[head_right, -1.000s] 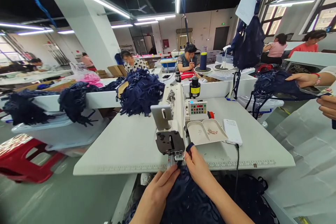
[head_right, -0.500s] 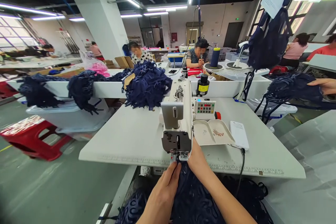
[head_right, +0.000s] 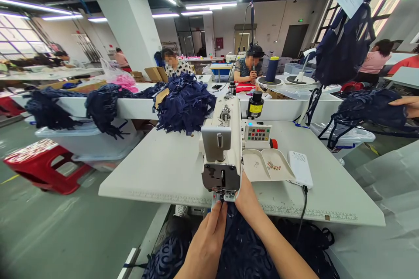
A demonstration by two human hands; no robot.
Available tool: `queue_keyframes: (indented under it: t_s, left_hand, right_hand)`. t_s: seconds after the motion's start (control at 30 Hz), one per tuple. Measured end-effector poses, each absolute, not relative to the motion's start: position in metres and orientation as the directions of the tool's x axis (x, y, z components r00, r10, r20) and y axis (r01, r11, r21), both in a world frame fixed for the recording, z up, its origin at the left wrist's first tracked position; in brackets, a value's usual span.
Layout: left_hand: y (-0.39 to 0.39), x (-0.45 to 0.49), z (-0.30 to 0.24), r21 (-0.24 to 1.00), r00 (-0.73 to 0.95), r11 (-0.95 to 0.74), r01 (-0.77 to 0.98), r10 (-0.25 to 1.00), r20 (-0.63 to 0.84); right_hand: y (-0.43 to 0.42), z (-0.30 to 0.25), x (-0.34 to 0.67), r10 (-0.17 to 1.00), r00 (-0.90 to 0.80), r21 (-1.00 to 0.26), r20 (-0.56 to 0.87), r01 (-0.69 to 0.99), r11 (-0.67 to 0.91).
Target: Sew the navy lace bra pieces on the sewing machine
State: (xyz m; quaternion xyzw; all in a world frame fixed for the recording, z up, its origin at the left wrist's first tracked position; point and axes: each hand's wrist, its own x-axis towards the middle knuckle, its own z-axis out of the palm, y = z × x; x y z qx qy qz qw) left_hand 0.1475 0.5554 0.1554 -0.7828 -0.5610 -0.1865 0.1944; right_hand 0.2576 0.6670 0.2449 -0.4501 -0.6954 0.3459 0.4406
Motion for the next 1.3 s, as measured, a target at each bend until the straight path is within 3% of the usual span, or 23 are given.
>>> queue_keyframes:
  t_s: [0.27,0.47,0.67,0.77,0.87,0.97,1.03,1.13,1.2,1.3]
  left_hand:
    - [0.553,0.149,0.161,-0.132,0.333,-0.307,0.943,0.832,0.445]
    - [0.560,0.150,0.184,-0.211,0.366,-0.300,0.930,0.728,0.579]
    - [0.563,0.138,0.189,-0.181,0.380,-0.338,0.924,0.751,0.540]
    - [0.556,0.131,0.200,0.009,0.415,-0.473,0.881,0.781,0.467]
    - [0.543,0.119,0.228,0.460,0.451,-0.614,0.641,0.787,0.421]
    - [0.536,0.094,0.249,0.750,0.347,-0.477,0.458,0.873,0.344]
    - [0.538,0.073,0.244,0.803,0.196,-0.310,0.509,0.950,0.243]
    - [0.545,0.053,0.212,0.772,0.058,-0.134,0.621,0.991,0.124]
    - [0.547,0.054,0.187,0.711,0.085,-0.124,0.693,0.992,0.090]
    - [0.544,0.071,0.173,0.604,0.185,-0.202,0.771,0.978,0.091]
  right_hand:
    - [0.663,0.246,0.257,0.922,-0.212,-0.902,0.325,0.223,0.369]
    - [0.661,0.234,0.260,0.920,-0.201,-0.871,0.338,0.304,0.386]
    - [0.634,0.192,0.280,0.943,-0.015,-0.911,0.332,0.253,0.325]
    - [0.614,0.164,0.305,0.922,-0.213,-0.903,0.323,0.224,0.368]
    - [0.596,0.143,0.339,0.839,-0.524,-0.875,0.151,0.324,0.360]
    - [0.583,0.136,0.381,0.762,-0.646,-0.827,-0.055,0.457,0.328]
    - [0.578,0.143,0.411,0.775,-0.609,-0.818,-0.169,0.526,0.235]
    - [0.577,0.170,0.448,0.762,-0.549,-0.825,-0.343,0.564,0.035]
    - [0.578,0.194,0.457,0.741,-0.587,-0.875,-0.326,0.483,-0.002]
    - [0.580,0.223,0.441,0.781,-0.600,-0.924,-0.171,0.373,0.085]
